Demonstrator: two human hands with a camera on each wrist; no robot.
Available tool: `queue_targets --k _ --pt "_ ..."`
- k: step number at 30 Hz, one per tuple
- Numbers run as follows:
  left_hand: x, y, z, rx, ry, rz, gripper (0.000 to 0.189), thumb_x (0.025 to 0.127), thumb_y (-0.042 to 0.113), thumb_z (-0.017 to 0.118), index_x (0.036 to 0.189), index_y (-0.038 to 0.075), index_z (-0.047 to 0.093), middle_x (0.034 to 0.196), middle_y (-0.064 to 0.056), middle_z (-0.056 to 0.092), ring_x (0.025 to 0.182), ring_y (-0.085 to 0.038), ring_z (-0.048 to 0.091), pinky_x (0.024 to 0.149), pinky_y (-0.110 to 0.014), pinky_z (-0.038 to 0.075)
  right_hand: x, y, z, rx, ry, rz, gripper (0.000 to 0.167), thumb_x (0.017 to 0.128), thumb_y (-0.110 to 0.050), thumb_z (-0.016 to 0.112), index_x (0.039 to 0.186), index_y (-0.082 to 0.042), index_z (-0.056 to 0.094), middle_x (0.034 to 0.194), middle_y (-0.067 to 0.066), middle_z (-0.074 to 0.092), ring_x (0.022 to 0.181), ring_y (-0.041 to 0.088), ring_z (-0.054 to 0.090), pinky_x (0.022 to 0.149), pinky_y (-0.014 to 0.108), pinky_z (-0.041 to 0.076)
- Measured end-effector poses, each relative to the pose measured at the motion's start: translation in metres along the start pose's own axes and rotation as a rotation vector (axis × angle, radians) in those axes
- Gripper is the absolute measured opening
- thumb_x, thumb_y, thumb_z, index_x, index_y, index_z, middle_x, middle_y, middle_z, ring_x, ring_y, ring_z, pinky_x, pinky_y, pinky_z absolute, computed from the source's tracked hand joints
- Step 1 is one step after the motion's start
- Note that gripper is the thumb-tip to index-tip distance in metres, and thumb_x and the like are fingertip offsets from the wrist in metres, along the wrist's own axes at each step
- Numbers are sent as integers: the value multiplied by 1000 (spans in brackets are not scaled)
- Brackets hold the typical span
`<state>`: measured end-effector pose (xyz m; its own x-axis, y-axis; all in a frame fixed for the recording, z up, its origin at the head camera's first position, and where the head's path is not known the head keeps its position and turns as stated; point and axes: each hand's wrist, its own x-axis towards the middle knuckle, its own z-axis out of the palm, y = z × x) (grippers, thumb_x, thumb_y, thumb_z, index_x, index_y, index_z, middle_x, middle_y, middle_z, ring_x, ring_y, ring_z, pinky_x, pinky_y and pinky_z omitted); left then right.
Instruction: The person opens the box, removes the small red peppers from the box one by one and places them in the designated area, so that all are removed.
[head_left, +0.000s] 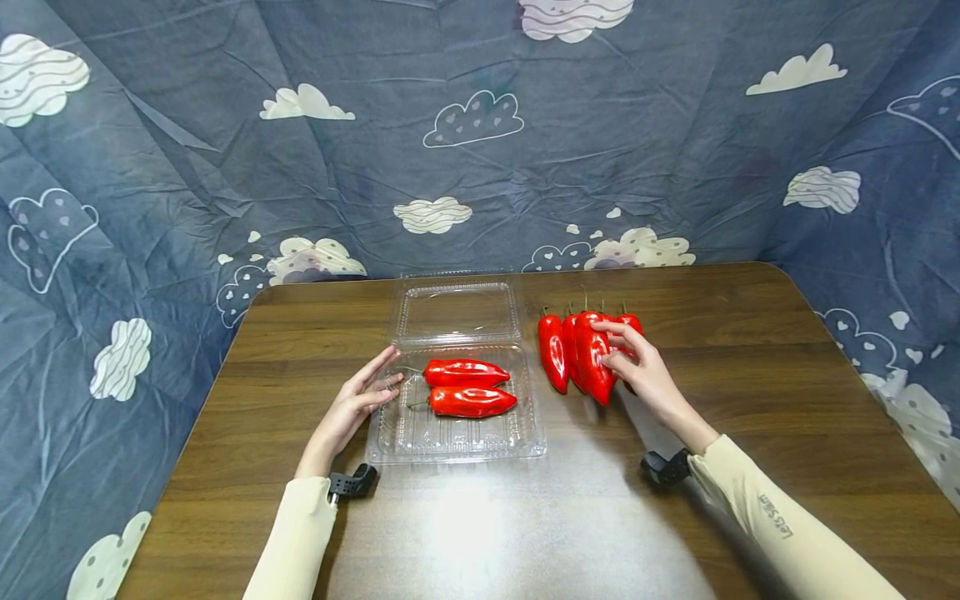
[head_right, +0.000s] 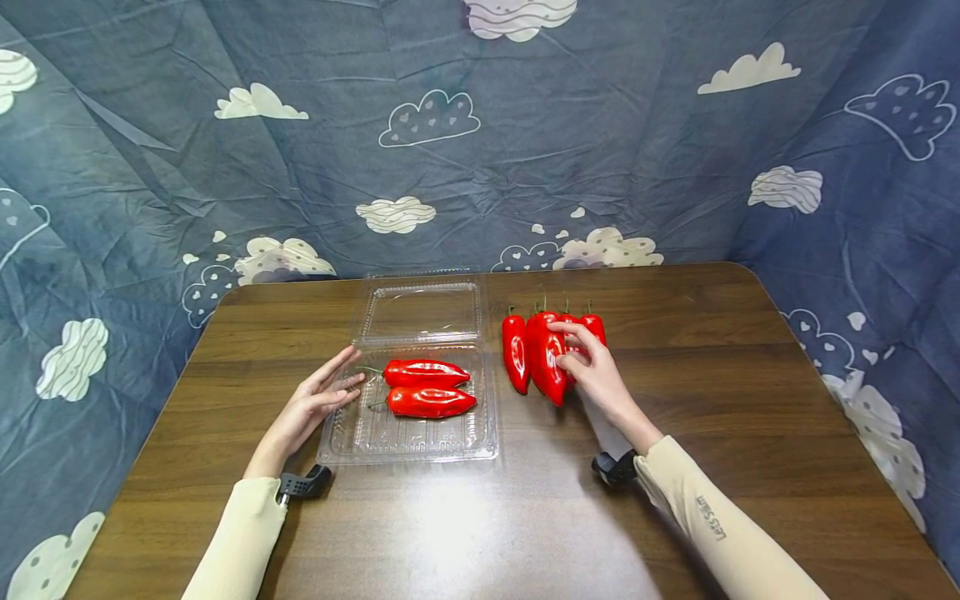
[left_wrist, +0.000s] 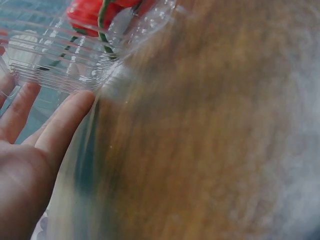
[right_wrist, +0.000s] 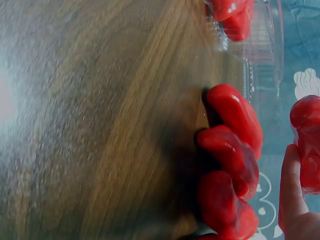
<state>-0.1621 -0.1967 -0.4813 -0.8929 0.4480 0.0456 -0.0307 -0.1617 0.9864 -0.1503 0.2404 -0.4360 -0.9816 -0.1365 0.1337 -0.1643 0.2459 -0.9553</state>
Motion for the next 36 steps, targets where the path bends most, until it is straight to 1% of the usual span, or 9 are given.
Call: queue_targets --k 6,13,15,19,23,27,30,33,36 --pt "0 1 0 -14 -5 -4 68 91 -9 45 152 1 17 156 -20 16 135 -46 24 102 -30 40 0 4 -7 -5 26 -1 41 92 1 51 133 -2 50 120 23 53 103 18 51 71 22 50" --pt "0 2 0 -17 -15 -4 68 91 -8 45 152 2 17 156 -20 15 135 -47 23 103 -32 40 0 7 -14 26 60 -4 40 92 4 49 132 1 48 119 22 51 101 14 51 72 20 51" --pt "-1 1 0 -14 -18 -3 69 91 -7 46 152 2 16 156 -20 15 135 -47 23 104 -34 39 0 8 -16 24 73 2 40 92 2 50 132 1 48 117 21 52 97 12 54 70 20 51" --pt "0 1 -1 -12 -15 -3 69 91 -7 47 152 2 17 156 -20 15 135 -47 23 103 -33 39 -1 9 -20 37 96 15 41 92 2 51 133 -1 49 113 15 56 88 8 58 67 21 52" --pt "-1 1 0 -8 -8 -4 69 91 -7 47 152 2 17 156 -20 16 135 -47 24 101 -30 41 -2 11 -24 58 103 11 41 92 3 52 133 0 48 109 6 58 85 8 59 65 22 53" --pt "-1 2 0 -10 -8 -3 68 91 -8 46 152 3 17 156 -20 17 135 -46 24 102 -29 41 -2 13 -29 89 112 8 41 92 5 50 133 0 48 107 1 59 86 8 59 63 20 52" --pt "-2 2 0 -9 -14 0 68 92 -8 45 152 3 17 156 -19 17 135 -46 24 102 -30 40 -3 15 -32 124 118 9 41 93 5 49 133 2 48 108 0 59 89 9 58 66 19 52" --pt "-2 2 0 13 -17 -2 67 93 -8 46 153 5 18 156 -18 18 136 -45 25 103 -32 39 -3 16 -34 159 119 6 40 93 6 48 133 2 48 110 1 58 92 9 57 71 18 52" --pt "-4 3 -1 50 -18 -6 65 94 -5 47 153 5 19 156 -17 18 136 -44 25 103 -30 39 -4 17 -37 187 123 2 40 93 6 47 132 1 49 109 1 58 95 10 57 74 17 52"
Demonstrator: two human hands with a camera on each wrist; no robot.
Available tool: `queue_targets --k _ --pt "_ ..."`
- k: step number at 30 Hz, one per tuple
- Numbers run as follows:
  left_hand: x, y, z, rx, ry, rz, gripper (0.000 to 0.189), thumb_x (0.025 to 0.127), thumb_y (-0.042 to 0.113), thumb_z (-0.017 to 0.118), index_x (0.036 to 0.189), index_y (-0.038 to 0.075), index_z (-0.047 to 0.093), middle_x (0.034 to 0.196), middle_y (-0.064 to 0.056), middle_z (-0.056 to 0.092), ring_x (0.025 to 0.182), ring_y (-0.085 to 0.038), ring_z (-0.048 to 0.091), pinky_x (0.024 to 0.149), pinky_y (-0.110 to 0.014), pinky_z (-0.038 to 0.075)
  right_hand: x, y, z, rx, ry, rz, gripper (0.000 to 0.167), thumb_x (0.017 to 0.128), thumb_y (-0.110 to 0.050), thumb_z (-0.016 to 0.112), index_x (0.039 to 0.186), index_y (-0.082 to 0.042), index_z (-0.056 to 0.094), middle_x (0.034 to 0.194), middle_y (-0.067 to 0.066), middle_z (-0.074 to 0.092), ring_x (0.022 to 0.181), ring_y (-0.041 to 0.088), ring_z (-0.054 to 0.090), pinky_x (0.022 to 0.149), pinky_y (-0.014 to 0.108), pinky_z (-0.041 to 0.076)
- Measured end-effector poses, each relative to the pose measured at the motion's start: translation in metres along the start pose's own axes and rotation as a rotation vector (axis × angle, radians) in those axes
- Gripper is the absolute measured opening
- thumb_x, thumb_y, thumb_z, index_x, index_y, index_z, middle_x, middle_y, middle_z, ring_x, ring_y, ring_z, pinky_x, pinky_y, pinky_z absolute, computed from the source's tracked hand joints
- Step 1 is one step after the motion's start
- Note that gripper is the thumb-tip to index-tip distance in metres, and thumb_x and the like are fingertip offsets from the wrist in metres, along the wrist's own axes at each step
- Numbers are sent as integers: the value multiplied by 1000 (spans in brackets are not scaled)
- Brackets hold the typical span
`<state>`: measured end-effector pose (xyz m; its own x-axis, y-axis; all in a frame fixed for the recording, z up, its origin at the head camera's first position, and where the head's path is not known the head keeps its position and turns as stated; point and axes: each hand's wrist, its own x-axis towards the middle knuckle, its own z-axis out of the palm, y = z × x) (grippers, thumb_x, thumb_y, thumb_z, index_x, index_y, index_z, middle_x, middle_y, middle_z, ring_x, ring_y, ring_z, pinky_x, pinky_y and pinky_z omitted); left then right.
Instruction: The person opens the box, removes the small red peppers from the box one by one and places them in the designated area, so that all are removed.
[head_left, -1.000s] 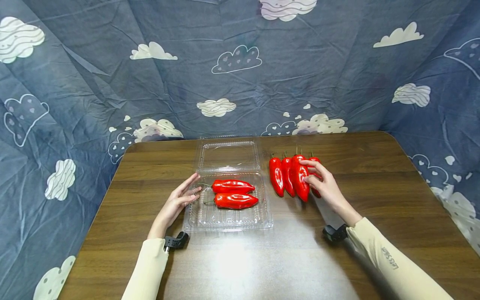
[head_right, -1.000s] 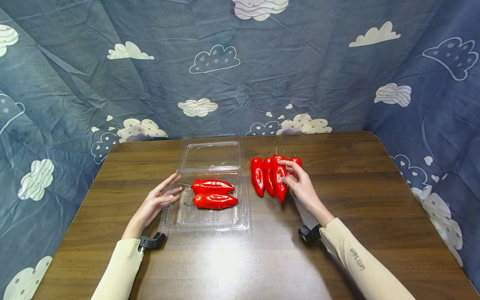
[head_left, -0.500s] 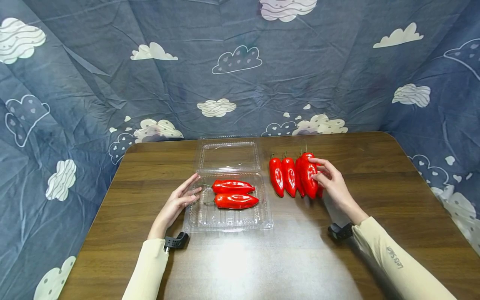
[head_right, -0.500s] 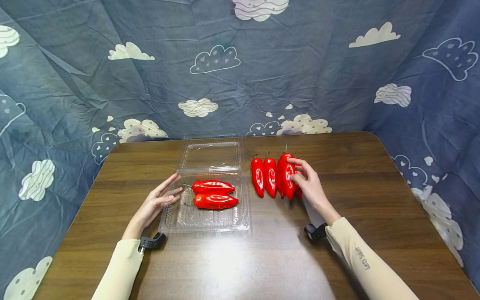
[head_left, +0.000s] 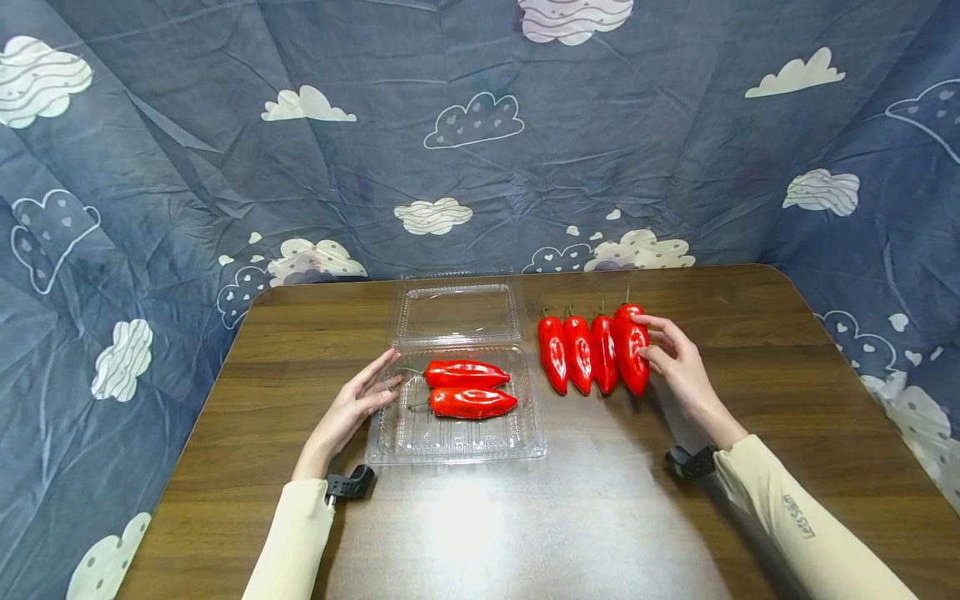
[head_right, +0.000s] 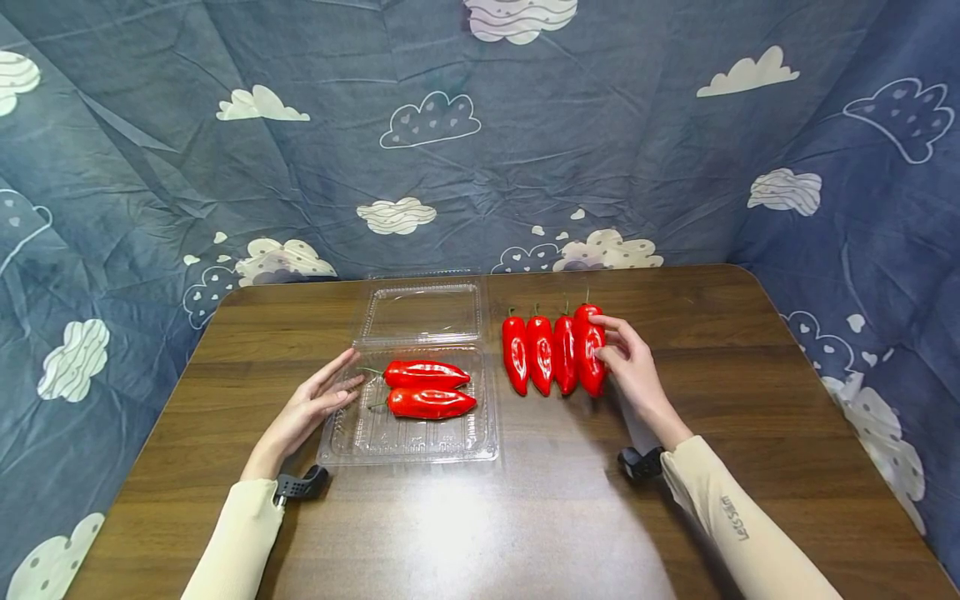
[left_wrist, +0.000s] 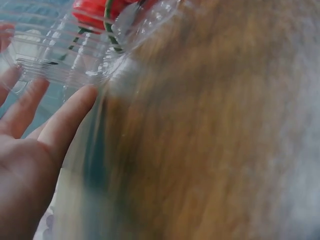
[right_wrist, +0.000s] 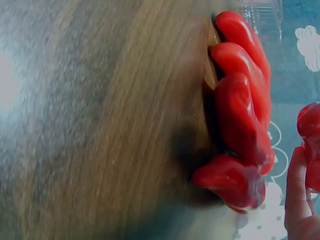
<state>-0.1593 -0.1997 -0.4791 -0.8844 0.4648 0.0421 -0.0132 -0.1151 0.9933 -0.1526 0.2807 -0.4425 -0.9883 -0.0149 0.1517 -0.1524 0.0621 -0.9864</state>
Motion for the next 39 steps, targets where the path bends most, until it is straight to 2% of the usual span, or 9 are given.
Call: queue_targets --k 6,13,21,39 --pt "-5 1 -2 32 -17 -14 62 96 -3 47 152 3 20 157 -16 16 137 -42 25 102 -25 38 -1 1 -8 19 19 -19 40 92 8 48 131 0 51 108 0 59 95 9 57 73 16 51" --pt "-9 2 -5 4 -75 -12 64 94 -8 45 151 0 18 157 -17 12 136 -44 23 106 -35 35 -1 4 -16 10 36 -14 41 92 8 48 131 -2 52 110 1 57 97 10 55 74 16 51" --pt "-10 5 -6 -10 -103 -19 64 93 -12 42 151 -2 16 157 -18 10 135 -48 21 106 -37 36 0 7 -21 -6 41 -7 41 93 7 48 133 -2 51 111 3 56 97 10 55 73 16 52" --pt "-11 5 -4 -32 -89 -10 64 92 -15 40 151 -4 16 157 -19 10 135 -49 21 105 -39 36 2 15 -34 5 101 13 42 92 8 46 130 -7 55 105 -1 58 92 9 54 68 15 51"
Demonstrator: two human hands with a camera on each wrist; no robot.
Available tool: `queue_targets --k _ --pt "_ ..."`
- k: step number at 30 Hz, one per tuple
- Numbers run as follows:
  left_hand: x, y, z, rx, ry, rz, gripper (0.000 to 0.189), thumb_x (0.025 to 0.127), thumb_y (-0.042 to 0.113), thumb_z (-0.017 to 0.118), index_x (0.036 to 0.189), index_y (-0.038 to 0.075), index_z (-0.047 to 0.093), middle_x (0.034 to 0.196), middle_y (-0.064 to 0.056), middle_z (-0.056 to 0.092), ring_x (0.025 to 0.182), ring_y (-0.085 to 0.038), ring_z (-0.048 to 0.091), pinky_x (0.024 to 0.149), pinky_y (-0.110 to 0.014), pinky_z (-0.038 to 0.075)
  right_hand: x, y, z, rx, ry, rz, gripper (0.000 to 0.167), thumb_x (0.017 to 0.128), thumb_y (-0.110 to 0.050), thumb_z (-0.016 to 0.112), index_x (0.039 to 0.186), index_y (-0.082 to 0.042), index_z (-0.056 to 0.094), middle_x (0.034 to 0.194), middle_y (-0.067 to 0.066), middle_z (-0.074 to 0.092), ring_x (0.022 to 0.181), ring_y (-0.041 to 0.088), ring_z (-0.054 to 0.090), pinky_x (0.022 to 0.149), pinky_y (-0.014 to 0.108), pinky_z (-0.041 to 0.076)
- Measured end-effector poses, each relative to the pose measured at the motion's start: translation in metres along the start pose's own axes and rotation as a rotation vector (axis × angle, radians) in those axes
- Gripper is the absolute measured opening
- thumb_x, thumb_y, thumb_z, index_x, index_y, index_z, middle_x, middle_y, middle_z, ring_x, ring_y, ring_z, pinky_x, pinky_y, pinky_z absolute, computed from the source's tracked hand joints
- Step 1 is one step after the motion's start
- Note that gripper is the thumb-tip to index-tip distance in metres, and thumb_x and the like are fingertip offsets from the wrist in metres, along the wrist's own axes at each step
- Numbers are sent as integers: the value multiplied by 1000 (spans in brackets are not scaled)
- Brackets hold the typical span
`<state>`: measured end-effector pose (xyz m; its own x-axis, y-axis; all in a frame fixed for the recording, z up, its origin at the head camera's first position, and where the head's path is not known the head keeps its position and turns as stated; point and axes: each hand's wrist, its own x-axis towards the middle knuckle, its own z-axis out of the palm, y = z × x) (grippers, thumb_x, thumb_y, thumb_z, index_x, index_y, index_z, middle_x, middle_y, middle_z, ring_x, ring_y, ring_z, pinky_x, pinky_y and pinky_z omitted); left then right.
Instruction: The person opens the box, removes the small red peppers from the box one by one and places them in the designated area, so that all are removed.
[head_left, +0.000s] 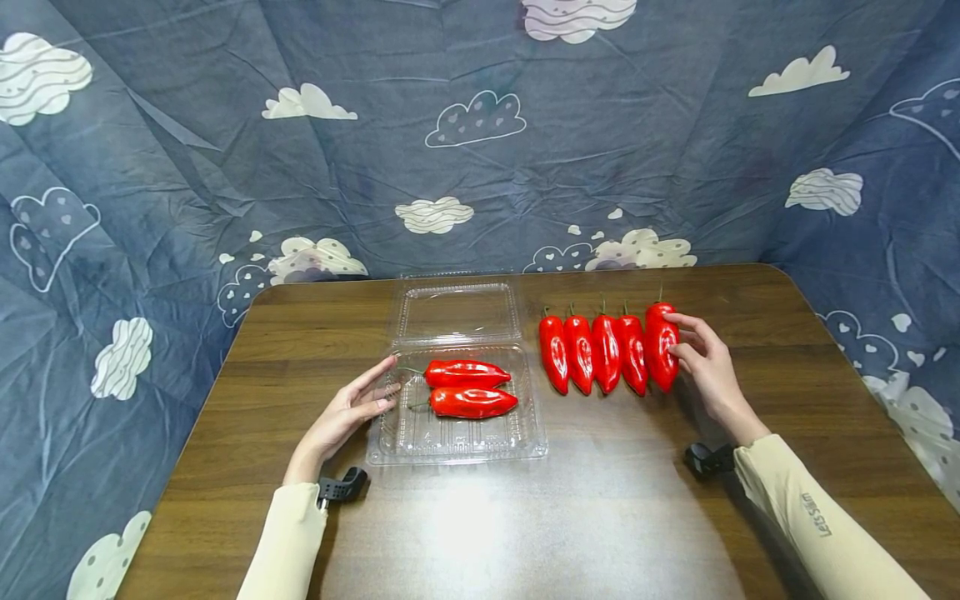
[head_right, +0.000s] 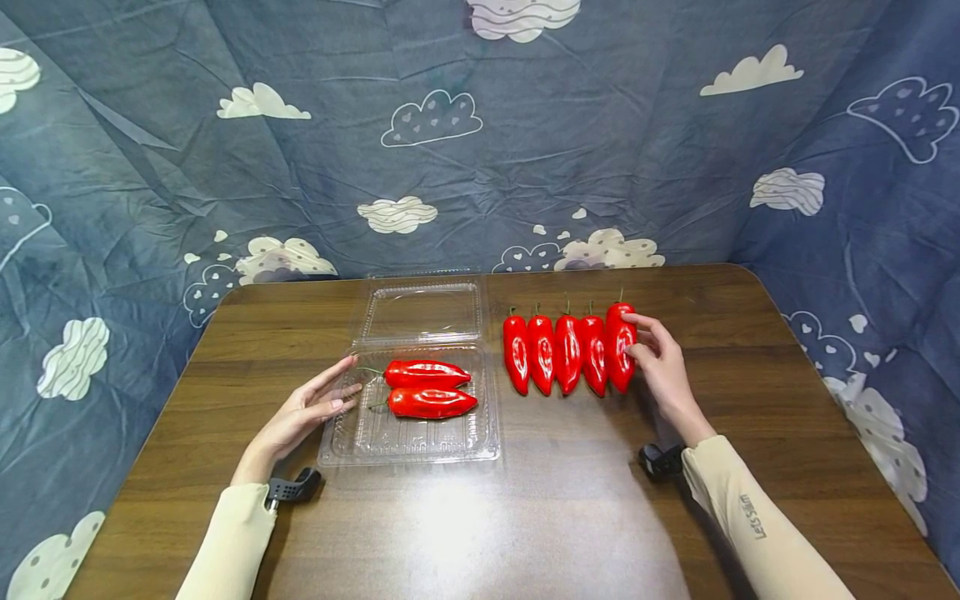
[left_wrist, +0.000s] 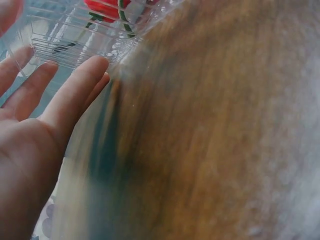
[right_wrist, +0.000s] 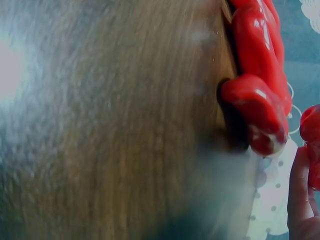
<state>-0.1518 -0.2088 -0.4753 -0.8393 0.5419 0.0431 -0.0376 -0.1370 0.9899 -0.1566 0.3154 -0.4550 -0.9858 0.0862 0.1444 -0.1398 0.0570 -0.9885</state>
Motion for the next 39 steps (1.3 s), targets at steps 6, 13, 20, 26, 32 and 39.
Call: queue_targets --k 6,13,20,26,32,39 --pt "0 -1 0 5 6 -2 64 92 -14 40 151 -3 17 157 -18 10 135 -48 21 105 -38 36 1 2 -5 -8 10 23 42 93 8 45 131 -5 53 103 1 57 90 9 54 67 15 51" --pt "0 -4 -3 15 5 -3 63 93 -13 40 151 -2 18 157 -18 10 136 -48 21 105 -36 37 2 9 -10 -69 14 67 43 92 6 44 131 -9 56 97 -1 57 86 7 53 69 14 51" --pt "-1 -2 -1 2 13 -12 63 93 -11 42 151 -1 19 158 -16 12 136 -46 22 105 -35 38 4 12 -11 -125 -14 90 40 94 2 46 133 -6 53 104 -4 54 91 6 53 72 13 50" --pt "-1 -1 0 -1 17 -15 63 94 -10 43 151 0 19 158 -15 12 137 -45 22 104 -34 38 6 14 -11 -213 -30 97 42 95 0 46 137 -3 48 108 1 53 90 4 53 70 15 51" --pt "-1 -2 -1 -2 18 -16 63 94 -10 43 151 0 19 158 -15 12 137 -44 22 103 -31 39 8 16 -10 -308 -31 109 45 94 -1 46 139 2 40 115 25 51 87 2 53 66 18 51" --pt "0 -2 0 -8 26 -25 63 94 -10 43 152 1 20 158 -13 12 137 -43 23 104 -32 39 9 12 -7 -465 -43 135 45 95 -4 47 140 1 41 124 35 50 100 21 54 67 12 47"
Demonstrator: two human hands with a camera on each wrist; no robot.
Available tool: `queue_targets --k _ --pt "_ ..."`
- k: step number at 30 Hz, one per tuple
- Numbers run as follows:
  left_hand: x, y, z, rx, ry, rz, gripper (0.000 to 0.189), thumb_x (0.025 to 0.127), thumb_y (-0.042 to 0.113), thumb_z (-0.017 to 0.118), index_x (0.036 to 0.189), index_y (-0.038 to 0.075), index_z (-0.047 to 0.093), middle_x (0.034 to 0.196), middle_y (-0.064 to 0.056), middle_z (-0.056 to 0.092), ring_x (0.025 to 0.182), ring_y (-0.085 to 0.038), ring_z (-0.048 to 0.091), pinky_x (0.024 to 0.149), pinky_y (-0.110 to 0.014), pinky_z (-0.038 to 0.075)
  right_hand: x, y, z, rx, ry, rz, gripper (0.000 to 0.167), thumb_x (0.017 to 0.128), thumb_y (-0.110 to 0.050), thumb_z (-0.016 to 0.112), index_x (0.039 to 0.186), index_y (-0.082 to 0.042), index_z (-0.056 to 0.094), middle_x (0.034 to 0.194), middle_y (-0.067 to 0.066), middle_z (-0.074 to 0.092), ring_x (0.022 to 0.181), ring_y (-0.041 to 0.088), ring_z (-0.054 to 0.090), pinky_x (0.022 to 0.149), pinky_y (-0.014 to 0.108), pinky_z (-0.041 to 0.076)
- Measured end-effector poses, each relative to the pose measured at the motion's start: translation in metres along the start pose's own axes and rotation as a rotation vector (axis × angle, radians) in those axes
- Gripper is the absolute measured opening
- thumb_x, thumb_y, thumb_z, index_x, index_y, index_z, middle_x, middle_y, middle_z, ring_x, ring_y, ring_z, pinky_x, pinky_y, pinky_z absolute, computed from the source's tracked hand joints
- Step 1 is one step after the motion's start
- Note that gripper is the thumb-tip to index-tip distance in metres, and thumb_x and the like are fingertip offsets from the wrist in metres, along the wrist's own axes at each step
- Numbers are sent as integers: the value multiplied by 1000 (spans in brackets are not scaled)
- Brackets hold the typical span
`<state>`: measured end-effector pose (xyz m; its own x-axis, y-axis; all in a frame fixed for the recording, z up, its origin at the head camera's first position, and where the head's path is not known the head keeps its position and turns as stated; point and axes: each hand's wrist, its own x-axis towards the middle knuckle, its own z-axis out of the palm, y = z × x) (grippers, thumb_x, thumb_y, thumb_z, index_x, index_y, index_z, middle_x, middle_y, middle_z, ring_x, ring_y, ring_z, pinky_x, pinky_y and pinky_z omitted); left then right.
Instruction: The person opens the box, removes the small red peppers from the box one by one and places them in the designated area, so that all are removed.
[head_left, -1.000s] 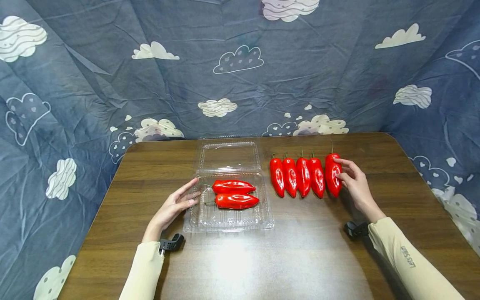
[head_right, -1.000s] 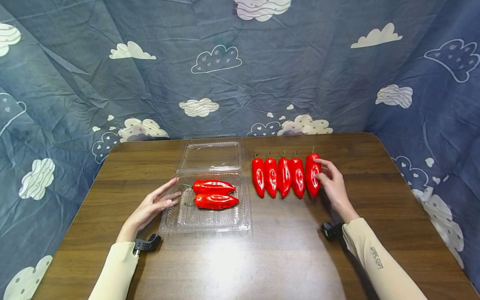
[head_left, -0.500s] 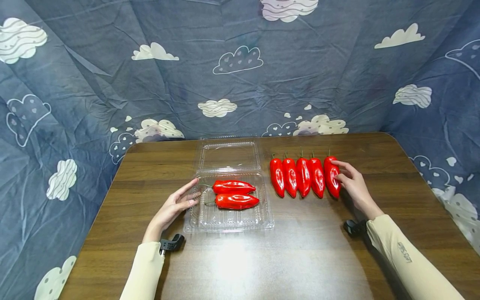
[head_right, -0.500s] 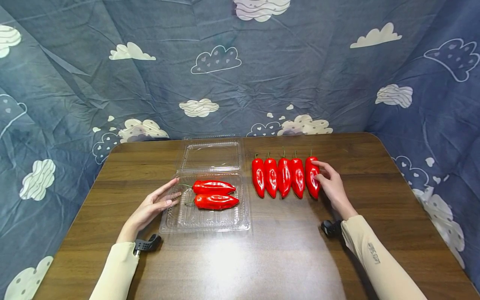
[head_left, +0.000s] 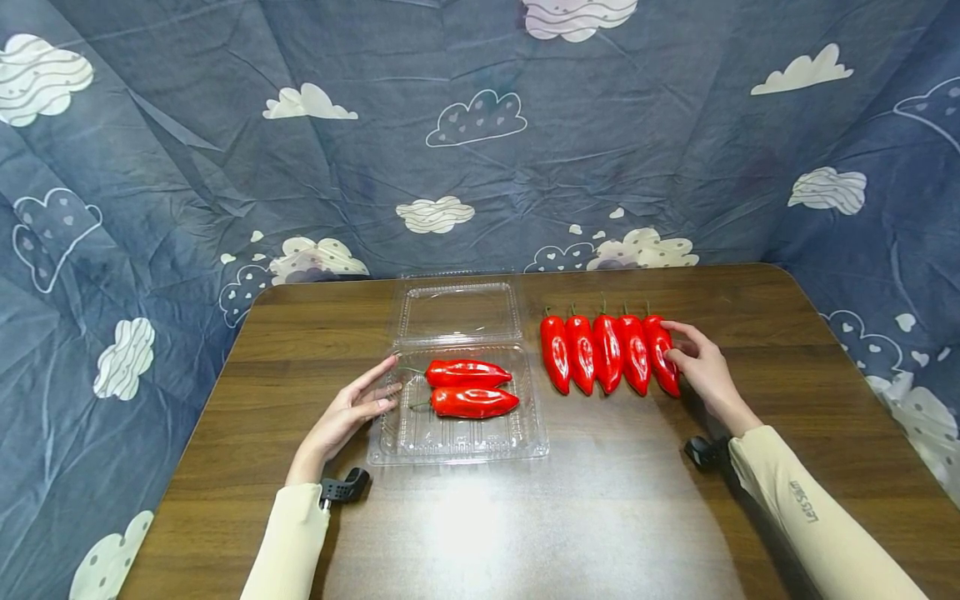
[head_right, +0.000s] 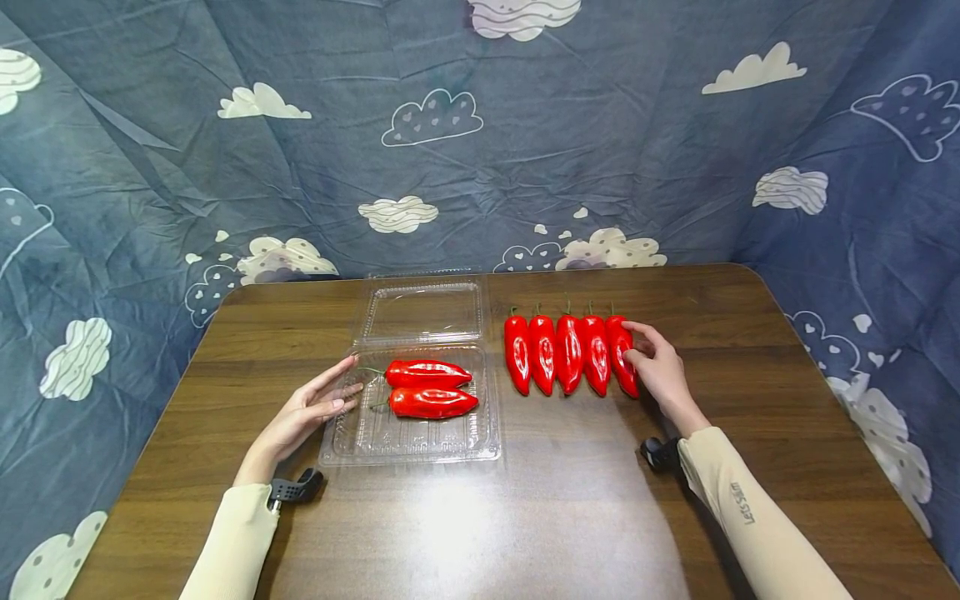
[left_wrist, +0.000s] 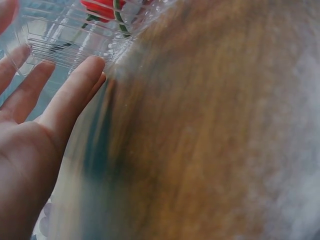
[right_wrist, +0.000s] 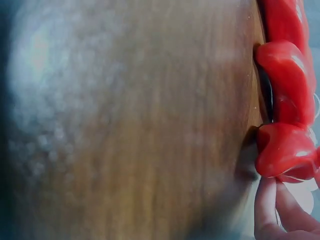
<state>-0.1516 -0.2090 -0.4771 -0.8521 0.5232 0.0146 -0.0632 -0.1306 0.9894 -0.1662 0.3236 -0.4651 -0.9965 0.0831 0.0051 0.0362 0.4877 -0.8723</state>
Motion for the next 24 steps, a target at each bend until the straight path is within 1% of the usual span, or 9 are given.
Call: queue_targets --k 2,4,6,9,12,16,19,24 --pt "0 0 0 0 1 -2 63 94 -10 43 152 1 20 158 -13 13 137 -43 23 104 -33 39 -1 -2 0 -30 -4 2 45 95 -5 47 140 1 41 127 36 48 106 32 52 67 10 46" --pt "0 0 0 1 2 -4 63 94 -10 43 152 2 20 158 -13 13 137 -42 24 104 -34 38 -1 -3 0 -27 -9 6 45 95 -5 47 140 1 42 128 36 47 103 28 55 66 14 49" --pt "0 0 0 2 3 -6 63 94 -10 42 152 2 20 158 -13 13 137 -42 24 105 -35 38 -1 -2 0 -20 -9 11 46 95 -4 47 140 2 42 128 35 47 94 16 58 64 17 51" --pt "0 -1 0 2 4 -10 63 94 -10 42 152 2 21 158 -13 13 137 -41 24 104 -35 38 0 2 0 -4 -7 16 46 94 -3 49 139 3 42 127 34 47 82 -4 51 63 22 53" --pt "0 -1 0 -1 4 -12 62 94 -9 43 152 3 21 158 -13 13 138 -41 24 104 -33 39 1 4 0 17 -1 6 46 94 -1 49 139 5 42 125 34 47 81 -6 50 62 20 52" --pt "0 -1 0 -7 4 -6 62 94 -9 43 151 2 21 158 -13 14 137 -42 24 103 -32 40 2 6 0 68 5 2 45 94 0 47 138 7 40 125 34 46 83 -5 52 64 18 52" --pt "0 -1 -1 -8 4 -3 63 94 -8 45 151 1 21 158 -14 14 137 -43 24 103 -32 40 2 5 0 93 24 7 44 95 -2 48 138 7 40 125 33 46 82 -4 54 66 16 52" --pt "1 0 0 -10 6 -6 64 94 -7 47 151 2 21 158 -13 15 137 -42 24 103 -33 40 0 2 -1 97 65 -24 42 96 -3 47 136 8 42 126 31 47 87 1 55 70 15 52"
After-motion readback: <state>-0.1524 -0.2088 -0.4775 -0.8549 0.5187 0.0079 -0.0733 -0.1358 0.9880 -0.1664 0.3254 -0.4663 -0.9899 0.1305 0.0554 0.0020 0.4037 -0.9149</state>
